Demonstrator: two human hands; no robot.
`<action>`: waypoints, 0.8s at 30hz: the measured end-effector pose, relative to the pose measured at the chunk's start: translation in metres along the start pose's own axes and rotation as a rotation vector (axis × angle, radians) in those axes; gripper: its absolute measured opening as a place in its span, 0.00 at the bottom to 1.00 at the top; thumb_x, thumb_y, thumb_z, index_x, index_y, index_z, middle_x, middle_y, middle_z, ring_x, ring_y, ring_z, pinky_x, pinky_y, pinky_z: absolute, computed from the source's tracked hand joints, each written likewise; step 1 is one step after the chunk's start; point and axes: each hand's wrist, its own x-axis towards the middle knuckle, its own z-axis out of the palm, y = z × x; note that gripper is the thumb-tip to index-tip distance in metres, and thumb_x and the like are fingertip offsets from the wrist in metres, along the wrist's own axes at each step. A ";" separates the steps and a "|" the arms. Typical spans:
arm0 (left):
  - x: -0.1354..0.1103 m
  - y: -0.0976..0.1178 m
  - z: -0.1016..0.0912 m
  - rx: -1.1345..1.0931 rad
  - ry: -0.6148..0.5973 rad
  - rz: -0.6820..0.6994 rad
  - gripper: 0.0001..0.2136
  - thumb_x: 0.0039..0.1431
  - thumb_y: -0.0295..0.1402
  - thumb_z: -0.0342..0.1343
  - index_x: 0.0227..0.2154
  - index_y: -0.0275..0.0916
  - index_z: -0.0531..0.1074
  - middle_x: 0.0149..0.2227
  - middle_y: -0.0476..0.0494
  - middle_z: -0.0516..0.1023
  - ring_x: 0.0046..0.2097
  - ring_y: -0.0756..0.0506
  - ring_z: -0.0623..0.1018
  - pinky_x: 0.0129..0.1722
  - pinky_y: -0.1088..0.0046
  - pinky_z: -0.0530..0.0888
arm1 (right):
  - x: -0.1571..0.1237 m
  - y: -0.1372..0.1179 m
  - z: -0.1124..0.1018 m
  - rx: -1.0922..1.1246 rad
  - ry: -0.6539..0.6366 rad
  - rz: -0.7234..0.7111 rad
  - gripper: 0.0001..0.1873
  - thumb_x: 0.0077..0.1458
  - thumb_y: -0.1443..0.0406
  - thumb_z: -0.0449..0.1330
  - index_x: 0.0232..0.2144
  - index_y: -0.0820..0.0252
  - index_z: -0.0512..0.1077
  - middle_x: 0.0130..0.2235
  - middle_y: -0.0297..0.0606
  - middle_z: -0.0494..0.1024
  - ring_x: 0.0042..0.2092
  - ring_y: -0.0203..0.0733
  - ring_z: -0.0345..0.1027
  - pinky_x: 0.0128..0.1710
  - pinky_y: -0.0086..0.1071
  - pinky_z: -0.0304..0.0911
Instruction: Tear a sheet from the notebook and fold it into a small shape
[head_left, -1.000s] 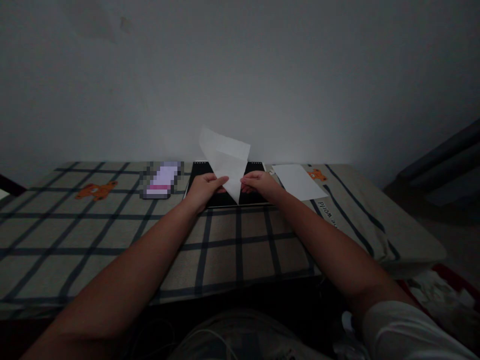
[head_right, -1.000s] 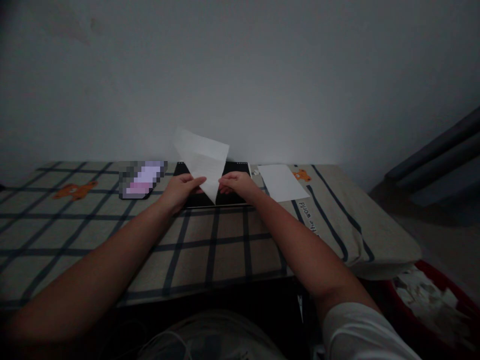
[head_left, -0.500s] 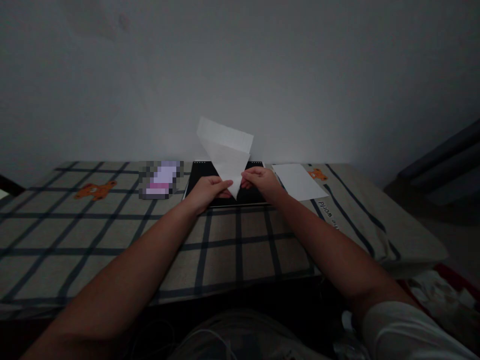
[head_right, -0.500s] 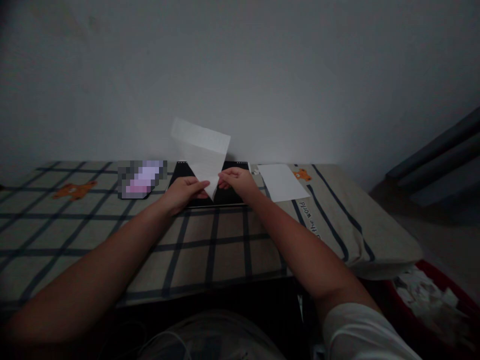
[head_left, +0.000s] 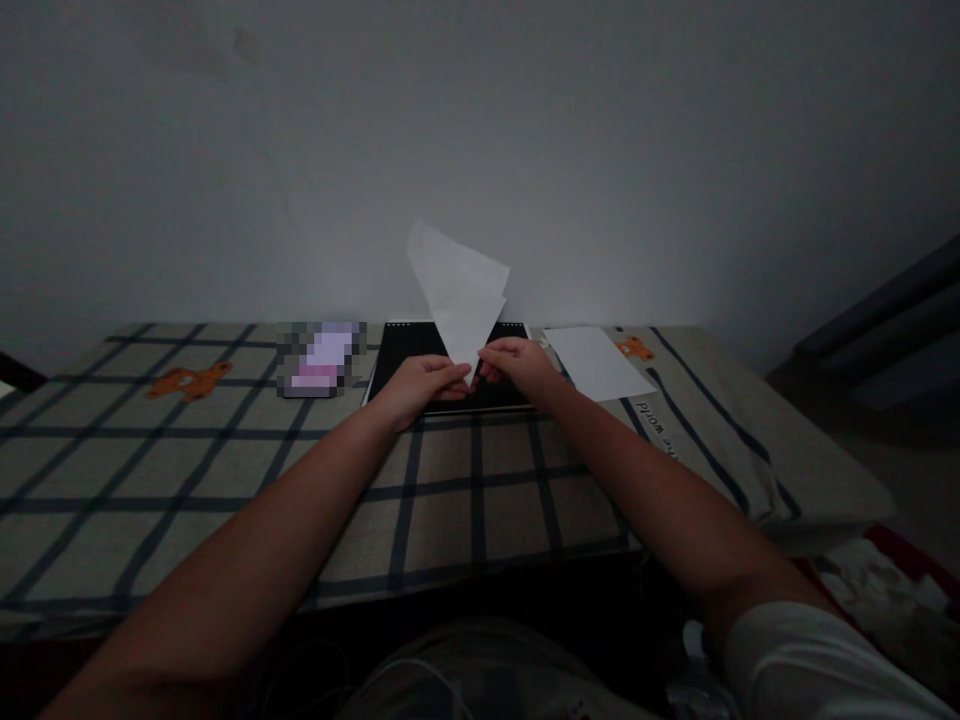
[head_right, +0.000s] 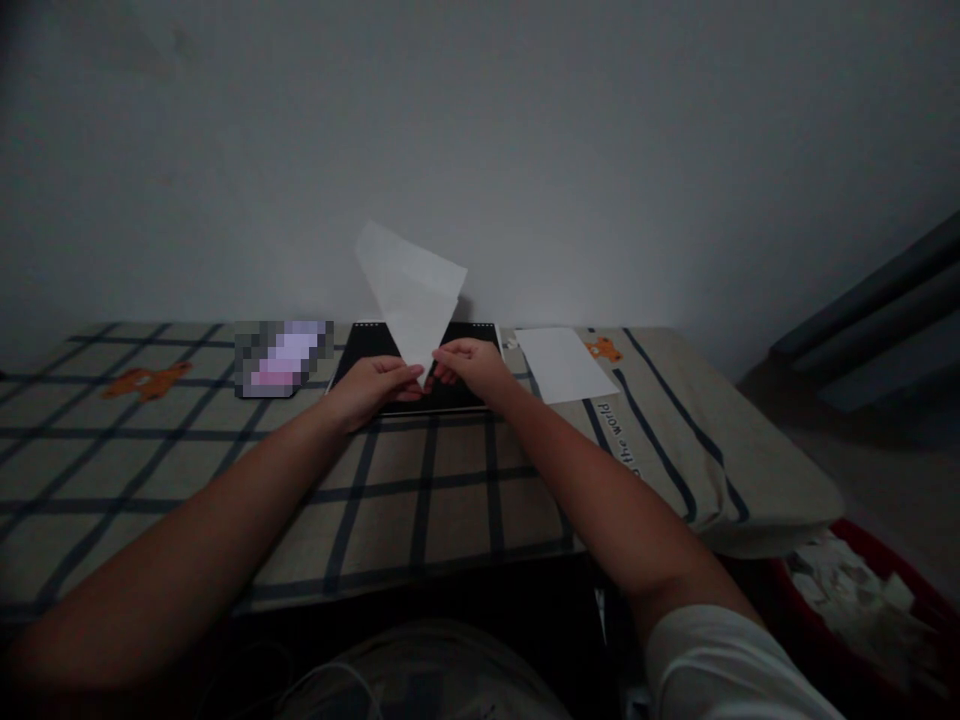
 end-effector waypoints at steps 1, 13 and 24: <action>0.000 -0.001 0.000 -0.001 -0.015 -0.007 0.15 0.46 0.42 0.70 0.29 0.34 0.78 0.31 0.41 0.81 0.32 0.49 0.80 0.40 0.72 0.78 | 0.000 0.000 0.000 -0.005 0.019 0.003 0.10 0.51 0.58 0.64 0.27 0.59 0.74 0.25 0.33 0.77 0.26 0.33 0.67 0.30 0.30 0.66; 0.000 -0.001 0.002 -0.036 -0.010 -0.022 0.12 0.50 0.39 0.68 0.29 0.34 0.78 0.33 0.41 0.82 0.33 0.51 0.80 0.39 0.74 0.77 | -0.001 0.002 0.003 -0.013 0.080 0.026 0.10 0.51 0.58 0.64 0.27 0.58 0.73 0.23 0.31 0.74 0.24 0.33 0.64 0.27 0.30 0.62; 0.002 -0.002 0.004 -0.041 0.034 -0.032 0.08 0.51 0.34 0.68 0.29 0.34 0.77 0.33 0.41 0.82 0.32 0.51 0.79 0.40 0.73 0.77 | 0.000 0.004 0.005 -0.004 0.127 0.047 0.09 0.51 0.58 0.63 0.27 0.57 0.73 0.22 0.31 0.73 0.23 0.33 0.63 0.26 0.30 0.61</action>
